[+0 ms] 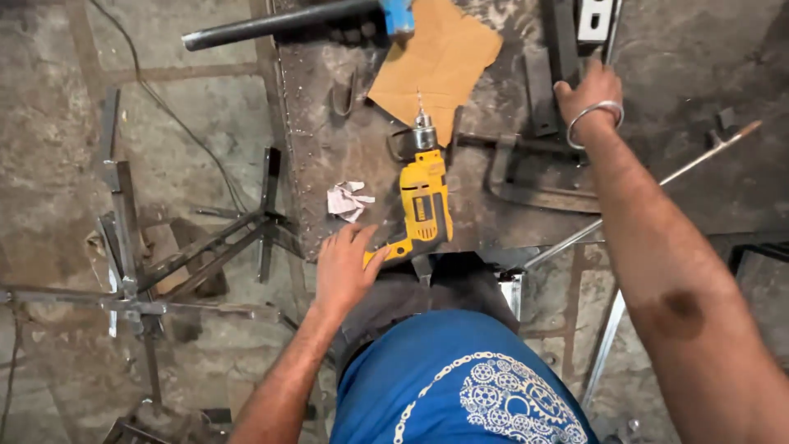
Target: The person uses a yellow power drill to make holes in a metal bar clamped to a workbench. They then remove the drill bit, place it on the table, and pick up a metal rod to inspect it.
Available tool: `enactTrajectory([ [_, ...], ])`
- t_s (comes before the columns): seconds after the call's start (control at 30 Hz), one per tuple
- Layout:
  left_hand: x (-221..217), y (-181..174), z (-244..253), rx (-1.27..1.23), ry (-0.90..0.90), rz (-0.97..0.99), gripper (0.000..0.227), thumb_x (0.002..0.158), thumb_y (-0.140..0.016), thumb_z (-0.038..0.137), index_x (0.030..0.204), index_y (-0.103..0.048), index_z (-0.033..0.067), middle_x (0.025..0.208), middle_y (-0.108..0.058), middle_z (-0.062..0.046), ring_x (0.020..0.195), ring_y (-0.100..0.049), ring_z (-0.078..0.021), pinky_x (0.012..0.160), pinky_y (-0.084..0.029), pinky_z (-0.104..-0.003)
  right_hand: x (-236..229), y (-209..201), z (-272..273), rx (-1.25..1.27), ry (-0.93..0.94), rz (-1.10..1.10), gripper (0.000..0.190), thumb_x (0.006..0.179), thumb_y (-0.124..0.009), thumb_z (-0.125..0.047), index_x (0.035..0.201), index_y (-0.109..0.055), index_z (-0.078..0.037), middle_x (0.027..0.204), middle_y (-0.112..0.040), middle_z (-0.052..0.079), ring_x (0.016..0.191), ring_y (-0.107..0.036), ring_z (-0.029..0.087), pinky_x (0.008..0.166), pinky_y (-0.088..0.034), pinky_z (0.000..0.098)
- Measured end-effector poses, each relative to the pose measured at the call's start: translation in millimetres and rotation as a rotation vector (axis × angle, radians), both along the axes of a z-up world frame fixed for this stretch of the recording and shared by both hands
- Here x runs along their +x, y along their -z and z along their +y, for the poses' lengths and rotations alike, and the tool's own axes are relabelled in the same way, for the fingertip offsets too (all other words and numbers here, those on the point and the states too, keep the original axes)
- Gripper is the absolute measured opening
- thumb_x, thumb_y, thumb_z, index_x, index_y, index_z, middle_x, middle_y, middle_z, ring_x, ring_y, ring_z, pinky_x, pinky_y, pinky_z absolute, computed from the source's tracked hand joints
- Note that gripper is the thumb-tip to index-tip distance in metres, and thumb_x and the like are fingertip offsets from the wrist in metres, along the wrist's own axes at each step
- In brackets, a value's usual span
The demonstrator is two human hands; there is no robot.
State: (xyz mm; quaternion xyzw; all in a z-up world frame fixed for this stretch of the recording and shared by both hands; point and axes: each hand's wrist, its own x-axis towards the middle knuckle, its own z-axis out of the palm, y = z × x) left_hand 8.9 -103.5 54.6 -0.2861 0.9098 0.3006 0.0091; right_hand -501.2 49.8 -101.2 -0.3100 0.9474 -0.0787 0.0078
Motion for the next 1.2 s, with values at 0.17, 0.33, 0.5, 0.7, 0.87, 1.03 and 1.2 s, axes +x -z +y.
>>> enactTrajectory([
  [0.17, -56.3, -24.7, -31.3, 0.245, -0.155, 0.312, 0.038, 0.097, -0.070, 0.032, 0.124, -0.067, 0.0049, 0.117, -0.065, -0.015, 0.106, -0.066, -0.0361, 0.088, -0.053, -0.045, 3.7, -19.4, -15.1, 0.150, 0.020, -0.177, 0.060, 0.080, -0.085, -0.034, 0.124, -0.063, 0.001, 0.120, -0.066, 0.028, 0.109, -0.062, 0.048, 0.091, -0.049, 0.0541],
  [0.33, -135.5, -5.0, -56.1, 1.077, -0.433, 0.389, 0.043, 0.100, -0.063, 0.034, 0.127, -0.068, 0.0003, 0.106, -0.074, -0.010, 0.092, -0.069, -0.0185, 0.084, -0.057, -0.033, 75.2, -90.3, -17.5, -0.525, 0.245, -1.035, 0.057, 0.091, -0.076, -0.027, 0.133, -0.051, 0.003, 0.116, -0.069, 0.014, 0.111, -0.067, 0.028, 0.096, -0.051, 0.0431],
  [0.5, -178.6, -9.5, -51.4, 1.364, -0.502, 0.591, 0.052, 0.097, -0.065, 0.037, 0.134, -0.054, 0.0031, 0.105, -0.072, -0.005, 0.095, -0.070, -0.0126, 0.086, -0.056, -0.031, 194.9, -130.4, -0.4, -0.534, -0.128, -0.899, 0.059, 0.096, -0.075, -0.024, 0.144, -0.053, 0.003, 0.136, -0.061, 0.017, 0.125, -0.057, 0.024, 0.105, -0.047, 0.0404],
  [0.7, -149.6, -1.6, -66.6, 1.273, -0.684, 0.654, 0.044, 0.104, -0.068, 0.042, 0.106, -0.061, -0.0020, 0.091, -0.068, -0.011, 0.082, -0.068, -0.0190, 0.078, -0.056, -0.036, 145.9, -75.3, 22.4, -0.411, 0.309, -0.660, 0.043, 0.099, -0.075, -0.030, 0.132, -0.066, -0.003, 0.122, -0.074, 0.011, 0.110, -0.070, 0.020, 0.097, -0.056, 0.0353],
  [0.87, -176.2, -14.7, -51.3, 1.260, -0.701, 0.630, 0.049, 0.103, -0.060, 0.051, 0.106, -0.063, 0.0018, 0.092, -0.070, -0.010, 0.085, -0.070, -0.0197, 0.082, -0.059, -0.037, 168.3, -125.0, -22.0, -0.580, -0.084, -0.804, 0.042, 0.101, -0.073, -0.019, 0.135, -0.059, 0.001, 0.119, -0.070, 0.014, 0.107, -0.068, 0.027, 0.092, -0.055, 0.0384],
  [1.03, -265.3, 40.2, -0.8, 1.147, -0.015, 0.523, 0.057, 0.108, -0.048, 0.050, 0.135, -0.061, 0.0021, 0.136, -0.067, -0.011, 0.129, -0.061, -0.0250, 0.111, -0.045, -0.038, 212.4, -140.0, 11.2, -0.677, 0.560, -1.182, 0.047, 0.084, -0.072, -0.006, 0.128, -0.056, -0.006, 0.079, -0.063, 0.005, 0.053, -0.054, 0.016, 0.044, -0.043, 0.0300],
  [1.2, -336.4, 77.6, 1.2, 0.242, 0.320, 0.154, 0.035, 0.099, -0.056, 0.029, 0.126, -0.068, 0.0093, 0.129, -0.067, -0.013, 0.125, -0.062, -0.0335, 0.107, -0.047, -0.046, 230.0, -157.4, 129.6, -0.696, 0.797, -0.948, 0.037, 0.084, -0.072, -0.004, 0.116, -0.053, -0.008, 0.080, -0.057, 0.001, 0.058, -0.053, 0.012, 0.047, -0.042, 0.0294],
])
